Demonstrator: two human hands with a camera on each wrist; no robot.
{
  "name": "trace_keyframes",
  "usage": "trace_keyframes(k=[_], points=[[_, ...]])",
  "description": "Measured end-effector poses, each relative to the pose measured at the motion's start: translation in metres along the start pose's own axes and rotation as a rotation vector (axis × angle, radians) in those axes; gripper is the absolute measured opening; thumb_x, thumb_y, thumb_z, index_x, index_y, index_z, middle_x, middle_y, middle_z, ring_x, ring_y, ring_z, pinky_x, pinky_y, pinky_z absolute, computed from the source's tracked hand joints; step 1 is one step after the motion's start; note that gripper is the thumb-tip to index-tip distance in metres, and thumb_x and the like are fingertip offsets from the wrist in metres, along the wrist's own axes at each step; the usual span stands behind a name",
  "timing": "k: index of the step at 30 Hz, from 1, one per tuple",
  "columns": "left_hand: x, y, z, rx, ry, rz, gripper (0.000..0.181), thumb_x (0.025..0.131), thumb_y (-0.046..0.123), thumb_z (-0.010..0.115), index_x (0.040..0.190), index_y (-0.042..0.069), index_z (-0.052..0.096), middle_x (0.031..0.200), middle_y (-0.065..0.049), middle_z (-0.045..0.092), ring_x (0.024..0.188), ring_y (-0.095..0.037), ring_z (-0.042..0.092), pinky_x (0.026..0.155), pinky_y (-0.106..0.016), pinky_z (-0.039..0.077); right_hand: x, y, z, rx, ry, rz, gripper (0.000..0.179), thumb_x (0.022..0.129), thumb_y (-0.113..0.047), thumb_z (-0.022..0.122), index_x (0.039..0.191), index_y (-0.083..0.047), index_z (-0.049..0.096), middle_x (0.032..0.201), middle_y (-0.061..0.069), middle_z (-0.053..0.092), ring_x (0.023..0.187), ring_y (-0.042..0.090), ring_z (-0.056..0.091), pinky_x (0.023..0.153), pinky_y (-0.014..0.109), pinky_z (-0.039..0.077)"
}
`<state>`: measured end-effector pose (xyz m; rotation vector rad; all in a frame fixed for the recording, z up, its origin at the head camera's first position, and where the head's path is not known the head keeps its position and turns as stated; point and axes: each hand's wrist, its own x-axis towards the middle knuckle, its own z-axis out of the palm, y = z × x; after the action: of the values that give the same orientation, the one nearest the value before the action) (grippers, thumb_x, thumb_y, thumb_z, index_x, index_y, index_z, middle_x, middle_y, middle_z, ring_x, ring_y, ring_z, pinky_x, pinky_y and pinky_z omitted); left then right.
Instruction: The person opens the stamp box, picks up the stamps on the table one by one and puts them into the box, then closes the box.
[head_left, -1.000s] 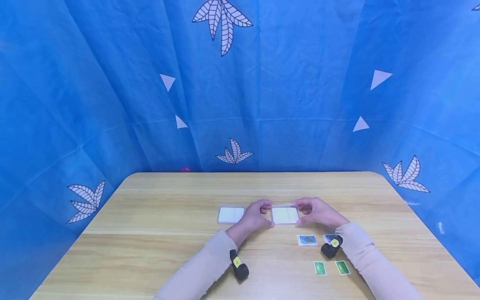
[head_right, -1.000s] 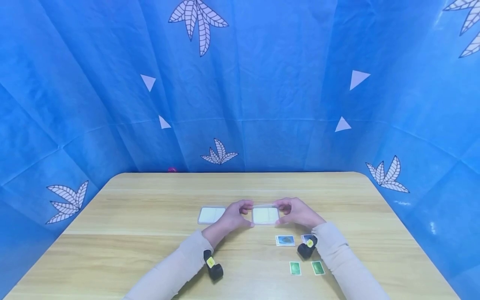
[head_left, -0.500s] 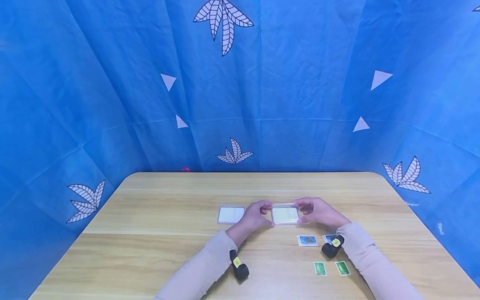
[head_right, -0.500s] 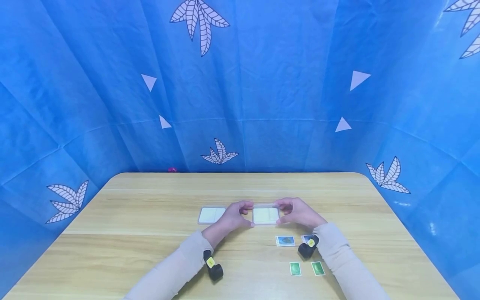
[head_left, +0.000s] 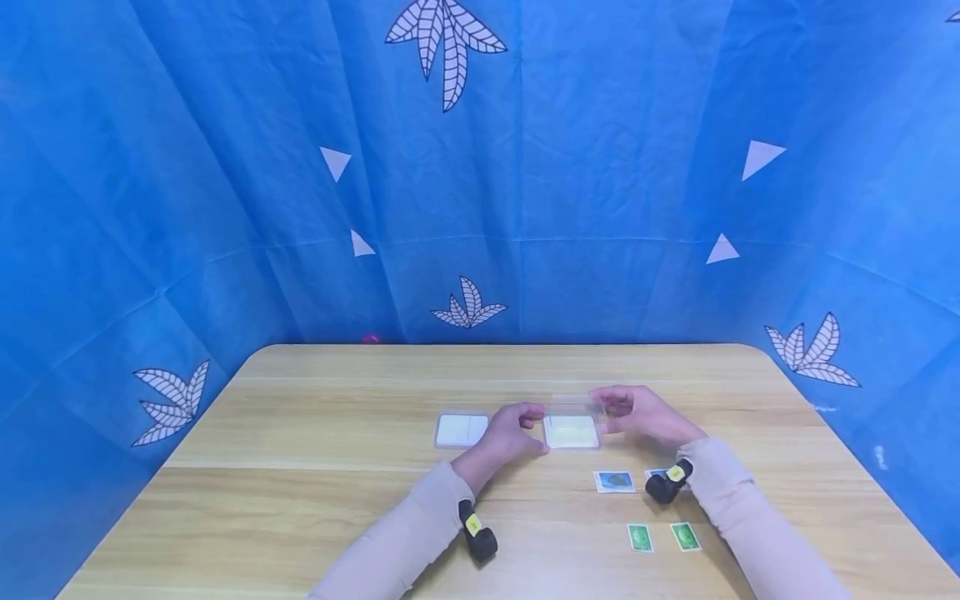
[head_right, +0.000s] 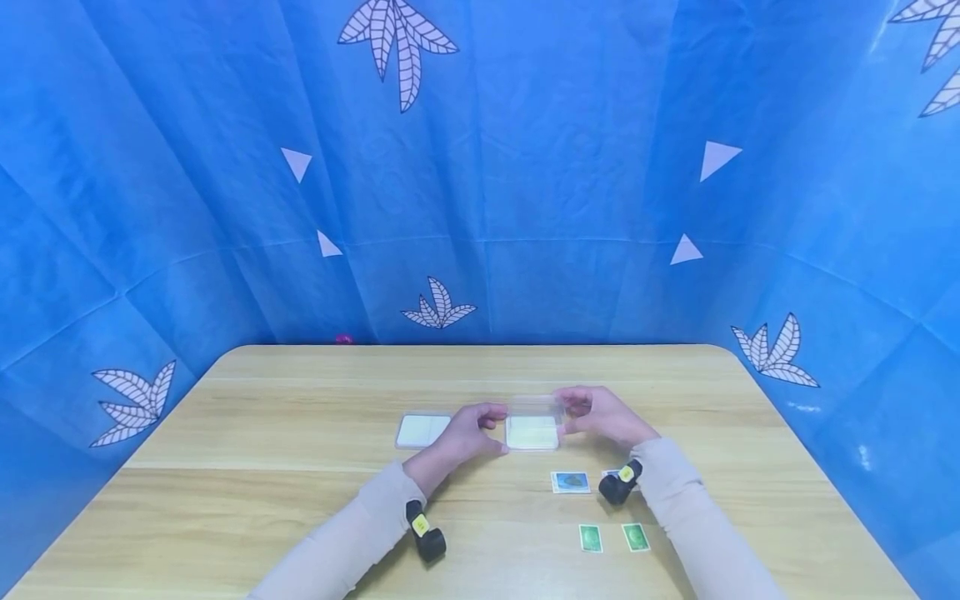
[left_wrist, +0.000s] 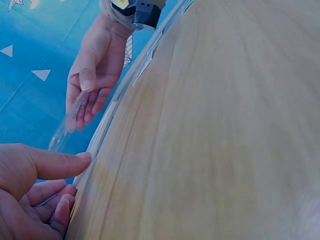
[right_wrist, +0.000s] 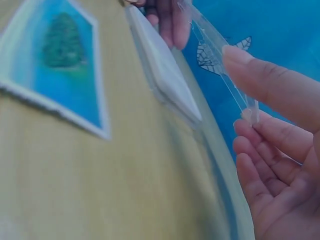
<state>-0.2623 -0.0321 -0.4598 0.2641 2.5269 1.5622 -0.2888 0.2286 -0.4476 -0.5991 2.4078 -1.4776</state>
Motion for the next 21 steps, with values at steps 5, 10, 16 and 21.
trace_keyframes(k=[5, 10, 16, 21], points=[[0.0, -0.001, 0.001, -0.004, 0.001, -0.008, 0.061, 0.064, 0.001, 0.081, 0.121, 0.008, 0.061, 0.114, 0.0, 0.065, 0.099, -0.016, 0.055, 0.085, -0.026, 0.05, 0.003, -0.001, -0.007, -0.028, 0.022, 0.023, 0.062, 0.078, -0.017, 0.075, 0.133, -0.002, 0.049, 0.137, 0.022, 0.048, 0.127, 0.042, 0.042, 0.107, 0.055, 0.032], [-0.001, 0.0, 0.0, -0.001, 0.0, -0.016, 0.06, 0.065, 0.001, 0.081, 0.121, 0.008, 0.061, 0.114, -0.001, 0.065, 0.1, -0.016, 0.055, 0.086, -0.027, 0.05, 0.008, 0.001, -0.014, 0.017, 0.014, 0.027, 0.063, 0.079, -0.015, 0.074, 0.134, -0.001, 0.047, 0.139, 0.023, 0.044, 0.129, 0.043, 0.038, 0.109, 0.057, 0.027], [-0.001, 0.003, -0.001, -0.001, -0.002, -0.015, 0.059, 0.065, 0.001, 0.081, 0.12, 0.009, 0.062, 0.113, -0.001, 0.065, 0.099, -0.016, 0.055, 0.085, -0.025, 0.05, 0.015, 0.007, -0.023, 0.08, 0.027, 0.063, 0.063, 0.08, -0.012, 0.072, 0.136, 0.0, 0.045, 0.142, 0.024, 0.04, 0.132, 0.043, 0.034, 0.111, 0.055, 0.024], [-0.001, 0.003, -0.001, 0.001, 0.0, -0.007, 0.059, 0.064, 0.0, 0.081, 0.12, 0.008, 0.062, 0.112, -0.001, 0.065, 0.098, -0.015, 0.055, 0.085, -0.026, 0.05, 0.02, 0.01, -0.025, 0.09, 0.028, 0.073, 0.064, 0.08, -0.013, 0.073, 0.136, 0.0, 0.045, 0.142, 0.023, 0.041, 0.131, 0.043, 0.035, 0.111, 0.055, 0.025]])
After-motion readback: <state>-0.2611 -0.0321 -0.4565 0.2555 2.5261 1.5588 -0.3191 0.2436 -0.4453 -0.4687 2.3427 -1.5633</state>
